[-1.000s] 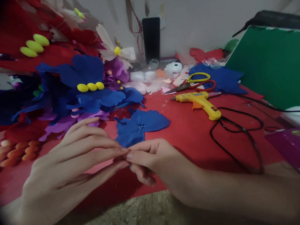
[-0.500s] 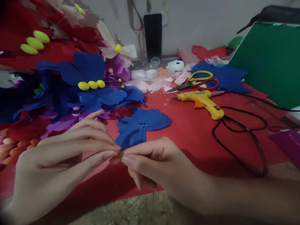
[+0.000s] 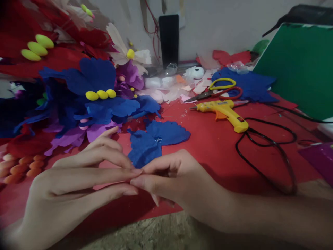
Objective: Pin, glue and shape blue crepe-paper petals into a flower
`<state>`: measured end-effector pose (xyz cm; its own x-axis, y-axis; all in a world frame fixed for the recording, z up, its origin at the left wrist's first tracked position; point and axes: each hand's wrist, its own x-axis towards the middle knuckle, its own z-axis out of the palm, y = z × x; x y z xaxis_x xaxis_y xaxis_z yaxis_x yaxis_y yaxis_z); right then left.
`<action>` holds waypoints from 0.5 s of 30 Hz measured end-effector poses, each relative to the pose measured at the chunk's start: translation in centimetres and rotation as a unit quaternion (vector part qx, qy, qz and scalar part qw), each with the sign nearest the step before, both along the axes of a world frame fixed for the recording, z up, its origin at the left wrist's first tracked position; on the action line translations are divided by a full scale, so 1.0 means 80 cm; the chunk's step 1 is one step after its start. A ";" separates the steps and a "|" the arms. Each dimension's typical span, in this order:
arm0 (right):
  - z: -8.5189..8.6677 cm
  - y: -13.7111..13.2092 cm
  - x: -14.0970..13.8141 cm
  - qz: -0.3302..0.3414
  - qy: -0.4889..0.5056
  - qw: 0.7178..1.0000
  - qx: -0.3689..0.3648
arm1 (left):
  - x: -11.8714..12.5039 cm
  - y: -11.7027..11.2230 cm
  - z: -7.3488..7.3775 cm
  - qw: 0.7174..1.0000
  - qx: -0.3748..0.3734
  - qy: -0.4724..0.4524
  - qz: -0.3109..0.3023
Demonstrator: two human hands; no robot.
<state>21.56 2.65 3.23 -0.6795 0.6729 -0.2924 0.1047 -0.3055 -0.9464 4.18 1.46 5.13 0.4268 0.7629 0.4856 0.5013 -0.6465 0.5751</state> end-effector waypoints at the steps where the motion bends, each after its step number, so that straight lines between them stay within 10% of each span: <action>1: 0.000 0.000 0.000 0.002 0.006 1.000 0.002 | -0.001 0.000 0.000 1.000 0.001 0.001 -0.001; 15: 0.006 -0.001 0.001 0.012 0.024 0.998 0.053 | -0.009 0.001 0.001 0.999 0.034 -0.011 -0.041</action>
<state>21.68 2.56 3.68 -0.7078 0.6812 -0.1873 0.0653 -0.2009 -0.9774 3.44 1.57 5.19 0.4748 0.6910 0.5450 0.4338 -0.7226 0.5382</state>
